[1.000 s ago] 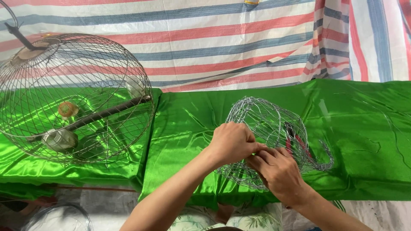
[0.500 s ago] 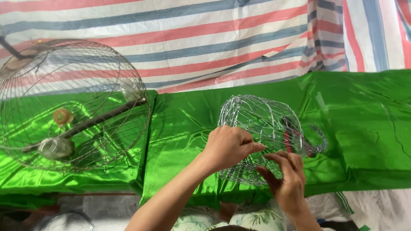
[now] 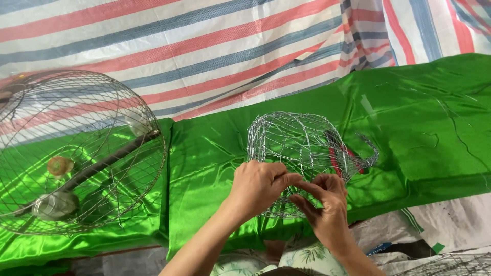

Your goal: Finishing the construction of a wire birdcage by weaving and twisting the top wires into a hook shape.

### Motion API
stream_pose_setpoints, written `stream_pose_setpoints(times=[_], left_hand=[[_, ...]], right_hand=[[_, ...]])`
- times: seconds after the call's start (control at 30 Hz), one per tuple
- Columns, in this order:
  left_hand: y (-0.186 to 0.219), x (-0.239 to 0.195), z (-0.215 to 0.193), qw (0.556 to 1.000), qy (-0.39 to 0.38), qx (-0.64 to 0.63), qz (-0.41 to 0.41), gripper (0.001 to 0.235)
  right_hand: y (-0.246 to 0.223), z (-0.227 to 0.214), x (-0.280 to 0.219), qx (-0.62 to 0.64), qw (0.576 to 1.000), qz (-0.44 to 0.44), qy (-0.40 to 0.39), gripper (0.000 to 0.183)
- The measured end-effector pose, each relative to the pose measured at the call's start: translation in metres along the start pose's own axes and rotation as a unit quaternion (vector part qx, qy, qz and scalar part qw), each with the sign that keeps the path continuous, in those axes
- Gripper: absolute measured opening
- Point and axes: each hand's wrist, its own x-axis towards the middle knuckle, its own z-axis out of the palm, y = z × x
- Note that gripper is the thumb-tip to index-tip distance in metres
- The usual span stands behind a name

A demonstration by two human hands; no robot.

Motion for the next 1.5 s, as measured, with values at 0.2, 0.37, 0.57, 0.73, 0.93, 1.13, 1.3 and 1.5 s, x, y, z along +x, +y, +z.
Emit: stream_pose_setpoints(times=[0.2, 0.37, 0.57, 0.73, 0.93, 1.13, 1.3, 1.5], left_hand=[[0.0, -0.003, 0.001, 1.0, 0.016, 0.001, 0.012, 0.054], [-0.001, -0.003, 0.003, 0.999, 0.012, -0.017, 0.041, 0.049], [0.001, -0.005, 0.009, 0.998, 0.016, -0.024, 0.054, 0.047], [0.009, -0.006, 0.007, 0.997, 0.034, -0.027, 0.07, 0.042], [0.008, -0.009, 0.008, 0.996, 0.058, -0.011, 0.065, 0.045], [0.006, -0.013, 0.005, 0.994, 0.057, -0.065, 0.072, 0.03], [-0.004, -0.016, 0.009, 0.979, 0.111, -0.12, 0.122, 0.019], [-0.012, -0.009, 0.02, 0.961, 0.182, -0.093, 0.186, 0.019]], right_hand=[[-0.006, -0.002, 0.0, 0.008, 1.0, 0.0, -0.011, 0.051], [-0.007, 0.002, -0.003, 0.031, 0.999, 0.037, -0.011, 0.029], [-0.012, 0.005, -0.003, 0.006, 0.999, 0.052, 0.006, 0.026], [-0.013, 0.002, 0.003, 0.07, 0.997, 0.041, 0.002, 0.022], [-0.018, 0.002, 0.002, 0.084, 0.995, 0.053, 0.003, 0.014], [-0.02, -0.001, 0.001, 0.055, 0.997, 0.047, -0.003, 0.034], [-0.019, -0.011, 0.001, 0.045, 0.999, 0.006, -0.013, 0.055], [0.0, -0.009, 0.011, -0.017, 0.996, -0.065, 0.052, 0.023]])
